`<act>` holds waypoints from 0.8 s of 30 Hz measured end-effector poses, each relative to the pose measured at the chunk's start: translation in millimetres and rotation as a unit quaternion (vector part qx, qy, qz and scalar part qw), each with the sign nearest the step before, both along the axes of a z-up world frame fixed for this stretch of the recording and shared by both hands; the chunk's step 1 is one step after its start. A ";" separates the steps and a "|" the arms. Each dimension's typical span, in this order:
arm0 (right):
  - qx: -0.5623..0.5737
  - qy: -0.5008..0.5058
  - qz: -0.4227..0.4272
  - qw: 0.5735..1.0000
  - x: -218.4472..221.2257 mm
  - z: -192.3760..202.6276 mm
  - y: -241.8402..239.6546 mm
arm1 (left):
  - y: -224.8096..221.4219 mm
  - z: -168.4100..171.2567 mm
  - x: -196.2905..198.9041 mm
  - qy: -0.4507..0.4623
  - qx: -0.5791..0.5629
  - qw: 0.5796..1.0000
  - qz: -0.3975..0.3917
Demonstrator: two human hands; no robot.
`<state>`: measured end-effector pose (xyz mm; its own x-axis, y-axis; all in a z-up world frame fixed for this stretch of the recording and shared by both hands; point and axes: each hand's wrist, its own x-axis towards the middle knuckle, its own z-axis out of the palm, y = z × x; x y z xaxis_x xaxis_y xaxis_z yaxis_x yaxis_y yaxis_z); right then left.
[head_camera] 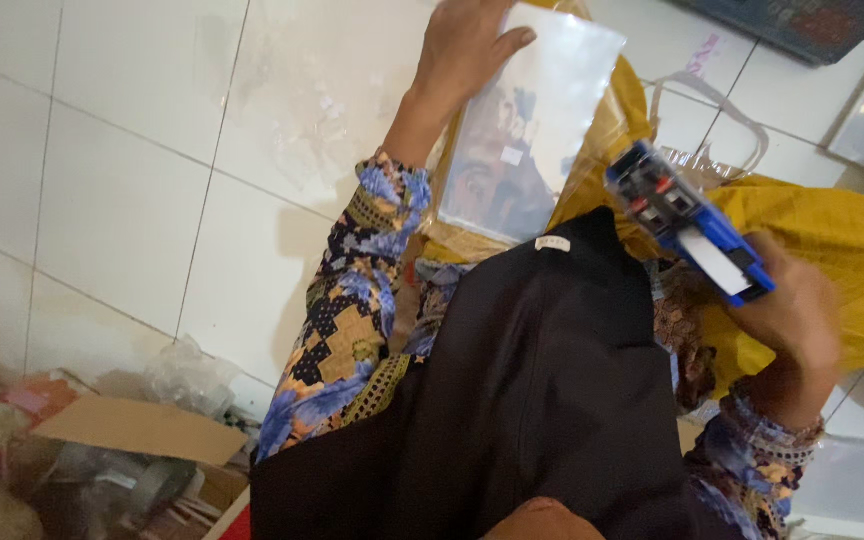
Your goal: The person uses a handheld labeling tool to apply stickers onto small plastic bags. The person holds each bag by hand and presses the tool against it to apply the label, repeating this while sitting on the floor.
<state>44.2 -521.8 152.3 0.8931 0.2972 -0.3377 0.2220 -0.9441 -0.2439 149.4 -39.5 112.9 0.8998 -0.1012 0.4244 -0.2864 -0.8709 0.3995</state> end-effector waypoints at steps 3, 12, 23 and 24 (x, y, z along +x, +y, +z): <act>0.018 -0.013 0.009 1.000 -3.8 -3.6 -3.1 | -3.6 5.9 -7.0 -0.020 -0.006 1.000 0.008; 0.041 -0.012 0.010 0.999 1.6 -2.6 -0.6 | -19.4 28.9 -28.7 -0.153 -0.037 0.987 0.035; 0.169 0.013 -0.002 0.986 0.0 -4.8 -14.8 | 56.0 -25.2 -23.9 -0.103 -0.173 0.975 0.090; 0.169 0.013 -0.006 0.986 -0.4 -5.4 -16.5 | 73.9 -32.0 -24.6 -0.102 -0.177 0.972 0.114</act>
